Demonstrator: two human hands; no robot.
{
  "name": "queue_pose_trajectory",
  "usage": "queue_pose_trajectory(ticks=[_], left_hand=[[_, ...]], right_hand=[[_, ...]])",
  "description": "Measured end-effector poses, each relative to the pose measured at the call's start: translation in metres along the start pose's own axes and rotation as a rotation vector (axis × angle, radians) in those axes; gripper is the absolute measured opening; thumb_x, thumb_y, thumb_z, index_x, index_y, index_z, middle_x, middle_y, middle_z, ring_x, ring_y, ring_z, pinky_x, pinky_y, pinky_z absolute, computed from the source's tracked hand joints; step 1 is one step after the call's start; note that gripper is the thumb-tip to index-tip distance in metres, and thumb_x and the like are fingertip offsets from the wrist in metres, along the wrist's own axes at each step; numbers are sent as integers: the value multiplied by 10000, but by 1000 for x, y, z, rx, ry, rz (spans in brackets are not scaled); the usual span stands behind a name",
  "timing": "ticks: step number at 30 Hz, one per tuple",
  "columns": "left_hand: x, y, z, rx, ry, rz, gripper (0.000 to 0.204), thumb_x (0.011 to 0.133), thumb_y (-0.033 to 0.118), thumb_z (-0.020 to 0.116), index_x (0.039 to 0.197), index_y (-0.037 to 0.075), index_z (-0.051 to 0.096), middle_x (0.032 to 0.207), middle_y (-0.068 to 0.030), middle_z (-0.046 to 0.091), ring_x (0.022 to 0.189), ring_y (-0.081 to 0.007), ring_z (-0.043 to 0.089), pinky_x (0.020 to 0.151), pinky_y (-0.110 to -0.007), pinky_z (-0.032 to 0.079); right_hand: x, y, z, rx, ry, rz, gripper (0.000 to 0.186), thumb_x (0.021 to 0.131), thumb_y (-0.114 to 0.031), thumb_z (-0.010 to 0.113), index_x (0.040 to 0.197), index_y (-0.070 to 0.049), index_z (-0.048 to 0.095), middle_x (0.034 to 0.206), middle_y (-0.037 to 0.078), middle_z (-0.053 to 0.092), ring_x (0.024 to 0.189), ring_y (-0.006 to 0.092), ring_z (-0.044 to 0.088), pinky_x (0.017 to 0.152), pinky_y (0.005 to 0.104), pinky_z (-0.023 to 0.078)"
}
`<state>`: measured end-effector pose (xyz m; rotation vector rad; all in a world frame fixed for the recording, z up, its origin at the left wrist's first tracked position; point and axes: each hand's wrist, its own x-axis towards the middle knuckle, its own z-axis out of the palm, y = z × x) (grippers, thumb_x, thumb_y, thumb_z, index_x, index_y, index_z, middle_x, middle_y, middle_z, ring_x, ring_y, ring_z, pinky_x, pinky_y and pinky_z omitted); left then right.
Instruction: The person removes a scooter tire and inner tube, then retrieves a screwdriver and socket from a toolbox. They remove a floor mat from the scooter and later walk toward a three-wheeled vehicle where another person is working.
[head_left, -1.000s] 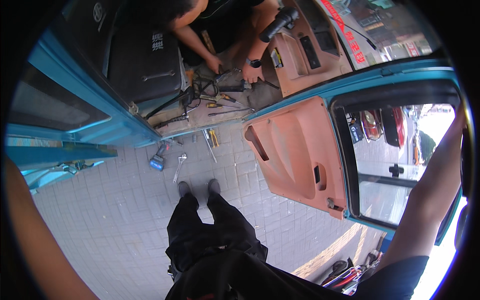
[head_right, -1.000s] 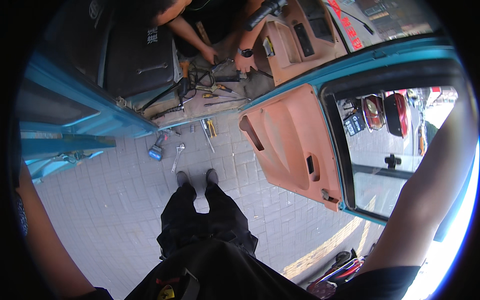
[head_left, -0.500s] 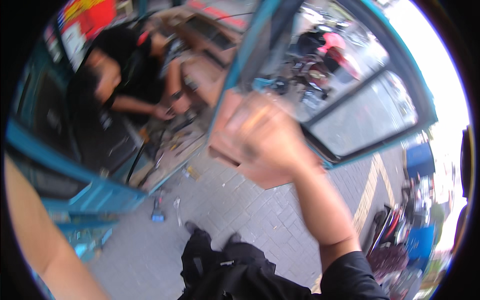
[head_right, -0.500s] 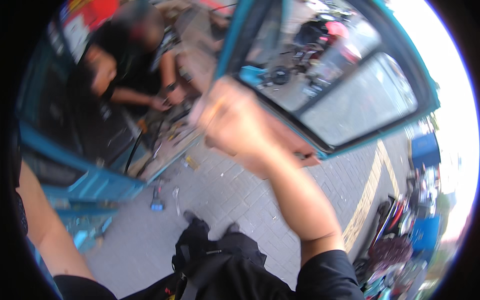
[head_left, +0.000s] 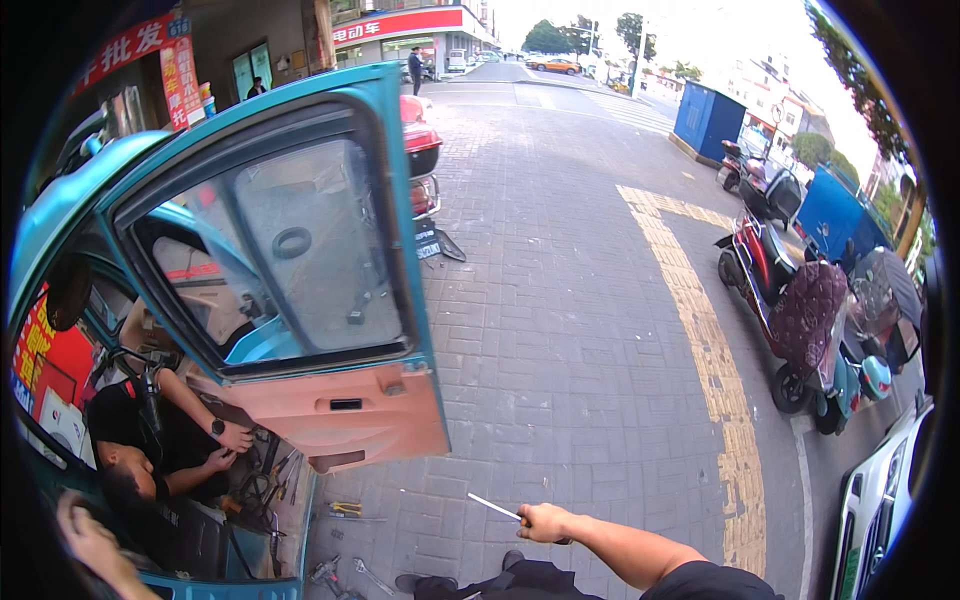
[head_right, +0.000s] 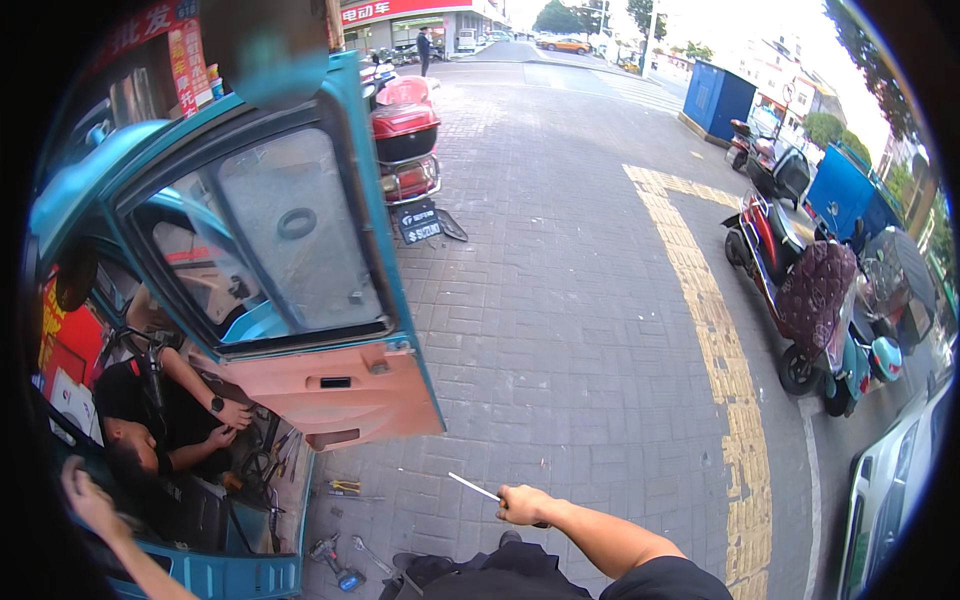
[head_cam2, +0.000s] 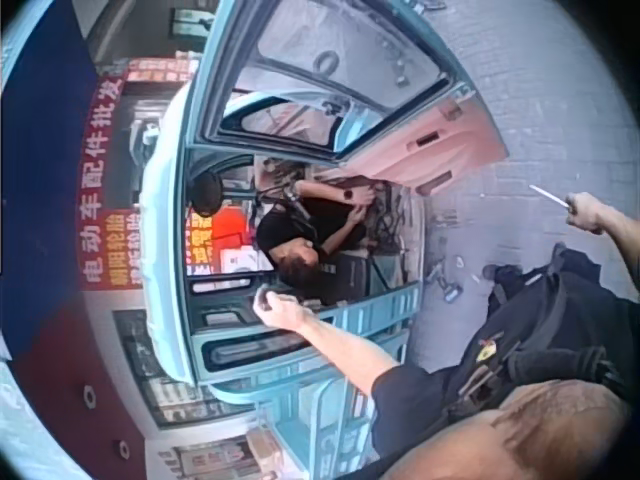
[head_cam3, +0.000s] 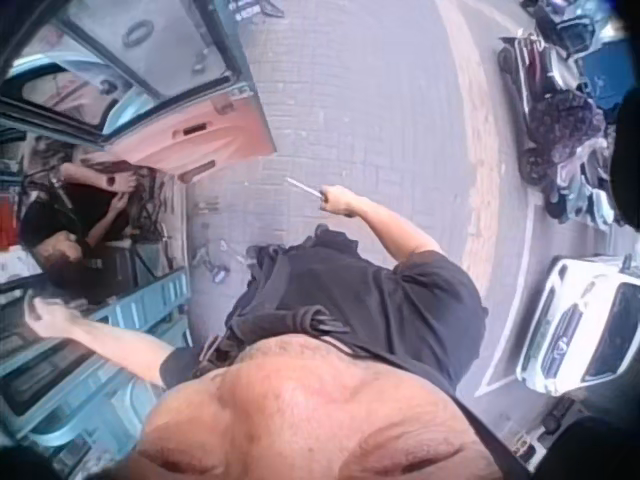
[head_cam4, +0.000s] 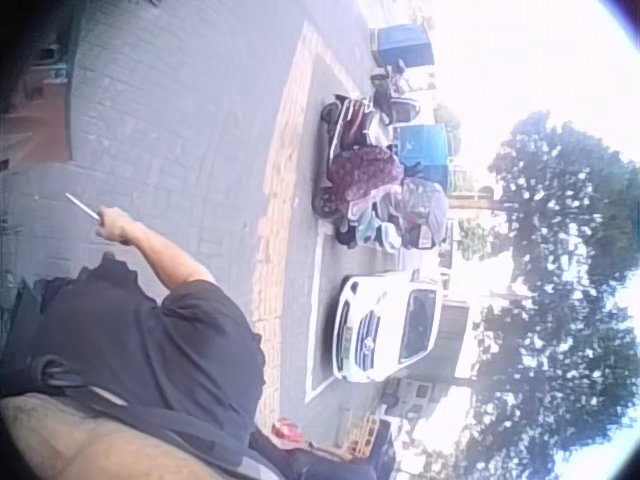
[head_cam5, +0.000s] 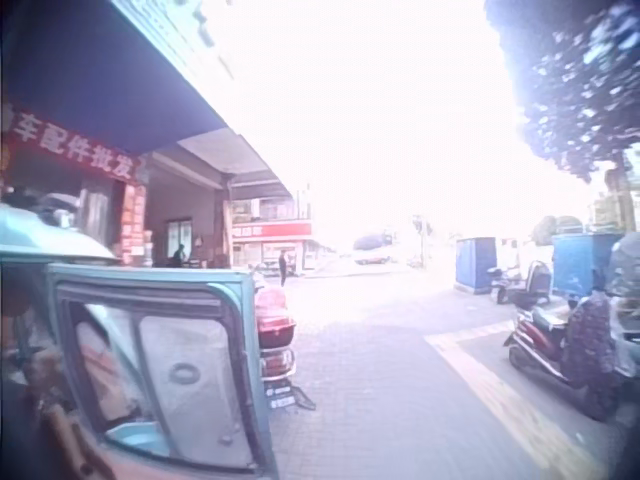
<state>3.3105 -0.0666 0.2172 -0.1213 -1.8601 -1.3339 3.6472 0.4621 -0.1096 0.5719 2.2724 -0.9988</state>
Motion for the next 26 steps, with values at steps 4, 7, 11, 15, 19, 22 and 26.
queue_pose_trajectory(ticks=[4, 7, 11, 15, 19, 22, 26], left_hand=[[-185, -19, 94, -155, -373, -634, 209, 897, 103, 589, 1092, 36, 625, 803, -88, 662, 470, -66, 457, 372, -224, 347], [-305, 13, 157, -245, -717, -790, 107, 887, 74, 572, 979, 31, 604, 721, -71, 621, 409, -51, 434, 314, -204, 305], [-394, 82, 209, -457, -1244, -931, 189, 925, 135, 599, 1036, -18, 603, 842, -149, 659, 443, -49, 426, 363, -212, 345], [-424, 130, 250, -645, -1368, -1028, 176, 950, 153, 574, 1046, 7, 597, 789, -65, 590, 477, -46, 422, 390, -213, 339], [-434, 148, 286, -822, -1285, -1129, 123, 952, 139, 585, 965, 18, 599, 659, 0, 505, 459, -38, 397, 377, -223, 298], [-436, 140, 309, -760, -1226, -1045, 117, 961, 126, 559, 910, 27, 595, 703, -22, 576, 479, -43, 446, 395, -215, 333], [-446, 107, 340, -698, -1215, -679, 140, 946, 160, 609, 942, 20, 609, 760, -52, 649, 596, -99, 571, 554, -235, 479]], right_hand=[[-32, 21, -44, 90, 164, -103, 635, 865, -272, 659, 1383, -13, 398, 1174, 182, 637, 1092, 369, 618, 936, 414, 494], [-57, -3, -79, 217, 246, -221, 659, 867, -222, 632, 1417, -13, 336, 1195, 180, 629, 1045, 375, 634, 896, 427, 503], [-90, -49, -120, 326, 116, -373, 704, 848, -119, 571, 1455, 10, 238, 1217, 240, 619, 831, 424, 675, 755, 451, 550], [-98, -77, -135, 93, 270, -459, 687, 839, -124, 573, 1427, 64, 272, 1023, 273, 668, 889, 441, 662, 777, 490, 537], [-91, -76, -160, 29, 319, -468, 679, 852, -170, 597, 1420, 59, 304, 1040, 286, 660, 935, 448, 654, 813, 493, 533], [-90, -79, -197, -129, 435, -509, 583, 867, -262, 638, 1331, 37, 447, 1040, 264, 654, 915, 438, 657, 799, 482, 540], [-101, -104, -268, -151, 352, -602, 514, 883, -349, 648, 1272, -30, 543, 1051, 239, 656, 923, 410, 664, 794, 470, 540]])
